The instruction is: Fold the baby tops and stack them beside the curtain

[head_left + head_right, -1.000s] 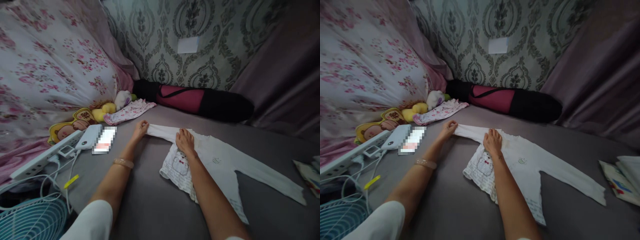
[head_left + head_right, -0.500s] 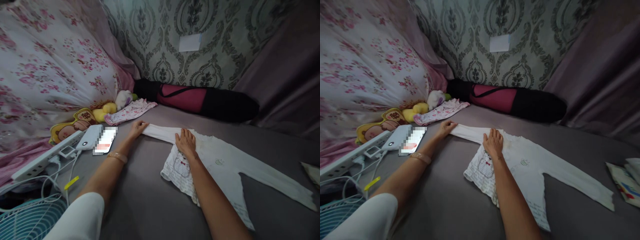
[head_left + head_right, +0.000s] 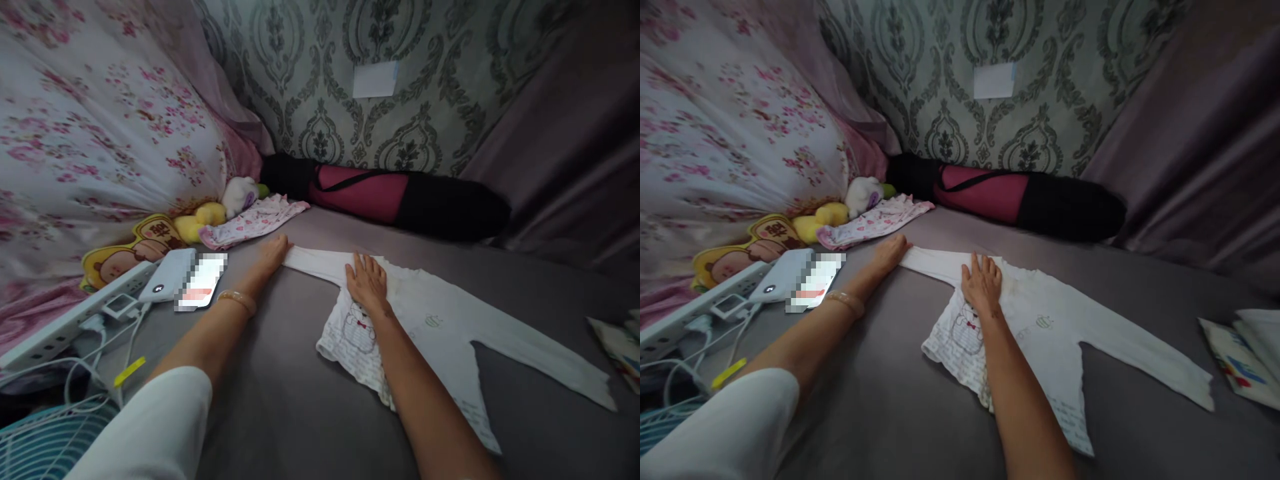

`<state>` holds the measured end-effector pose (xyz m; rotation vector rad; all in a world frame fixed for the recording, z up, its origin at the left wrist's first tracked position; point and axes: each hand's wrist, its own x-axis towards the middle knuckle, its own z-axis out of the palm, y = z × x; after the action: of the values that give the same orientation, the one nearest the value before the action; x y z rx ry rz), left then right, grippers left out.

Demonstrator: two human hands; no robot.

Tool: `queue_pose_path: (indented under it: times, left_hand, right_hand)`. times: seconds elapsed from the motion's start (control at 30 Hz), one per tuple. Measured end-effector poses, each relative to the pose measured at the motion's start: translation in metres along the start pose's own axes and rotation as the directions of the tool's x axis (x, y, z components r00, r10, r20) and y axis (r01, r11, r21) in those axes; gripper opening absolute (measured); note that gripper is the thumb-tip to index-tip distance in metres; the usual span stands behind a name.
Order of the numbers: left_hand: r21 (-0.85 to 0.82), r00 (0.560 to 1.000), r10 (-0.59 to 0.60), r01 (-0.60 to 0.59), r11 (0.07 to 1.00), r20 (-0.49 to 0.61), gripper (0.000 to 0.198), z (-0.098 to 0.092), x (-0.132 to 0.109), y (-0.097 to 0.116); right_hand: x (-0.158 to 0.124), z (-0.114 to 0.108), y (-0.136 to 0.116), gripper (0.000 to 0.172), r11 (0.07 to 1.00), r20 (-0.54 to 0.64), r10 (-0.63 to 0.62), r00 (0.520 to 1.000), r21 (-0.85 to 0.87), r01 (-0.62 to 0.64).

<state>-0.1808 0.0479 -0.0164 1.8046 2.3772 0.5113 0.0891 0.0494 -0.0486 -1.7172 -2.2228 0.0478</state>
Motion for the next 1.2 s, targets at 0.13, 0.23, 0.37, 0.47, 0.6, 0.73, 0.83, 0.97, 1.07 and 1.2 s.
queue_pose_path:
  times: [0.13, 0.23, 0.37, 0.47, 0.6, 0.73, 0.83, 0.97, 1.07, 1.2]
  left_hand:
    - [-0.011, 0.999, 0.045, -0.046, 0.999, -0.014, 0.01, 0.007, 0.005, -0.006]
    - [0.125, 0.998, 0.064, -0.067, 0.99, 0.025, 0.018, 0.005, 0.004, -0.005]
    - [0.168, 0.995, 0.095, -0.092, 0.982, -0.013, 0.023, -0.004, -0.002, 0.016]
    - [0.14, 0.982, 0.184, -0.176, 0.974, -0.05, 0.025, 0.0, -0.015, 0.052]
    - [-0.077, 0.882, 0.47, -0.468, 0.88, 0.02, 0.037, 0.027, -0.045, 0.108]
    - [-0.227, 0.895, 0.444, -0.424, 0.877, 0.046, 0.048, 0.056, -0.065, 0.128]
    - [-0.253, 0.915, 0.403, -0.385, 0.888, 0.024, 0.049, 0.061, -0.069, 0.115]
    - [-0.02, 0.921, 0.373, -0.373, 0.928, 0.115, 0.055, 0.047, -0.065, 0.086]
    - [0.129, 0.934, 0.31, -0.335, 0.933, 0.18, 0.059, 0.036, -0.06, 0.065]
    - [0.168, 0.946, 0.282, -0.308, 0.937, 0.16, 0.059, 0.033, -0.056, 0.053]
  right_hand:
    - [-0.001, -0.001, -0.002, 0.054, 1.0, -0.014, 0.007, 1.0, -0.005, -0.007]
    - [0.0, 0.0, -0.002, 0.055, 1.0, -0.018, 0.013, 1.0, -0.006, -0.013]
    - [0.0, 0.001, -0.002, 0.053, 1.0, -0.036, 0.006, 0.999, -0.007, -0.006]
    - [0.0, 0.0, -0.002, 0.052, 1.0, -0.032, 0.007, 0.999, -0.013, -0.008]
    - [-0.001, -0.006, -0.001, 0.051, 1.0, -0.001, 0.001, 1.0, -0.029, -0.001]
    - [-0.003, -0.007, 0.001, 0.052, 0.999, 0.044, -0.029, 0.999, -0.039, 0.031]
    - [-0.002, -0.002, 0.003, 0.051, 0.999, -0.004, -0.039, 0.999, -0.024, 0.039]
    - [-0.001, 0.001, 0.0, 0.052, 1.0, -0.037, -0.013, 0.999, 0.013, 0.014]
    - [-0.002, -0.003, -0.002, 0.052, 1.0, -0.036, -0.011, 0.999, 0.011, 0.011]
    - [-0.002, -0.005, -0.004, 0.052, 1.0, -0.018, 0.003, 1.0, 0.0, -0.003]
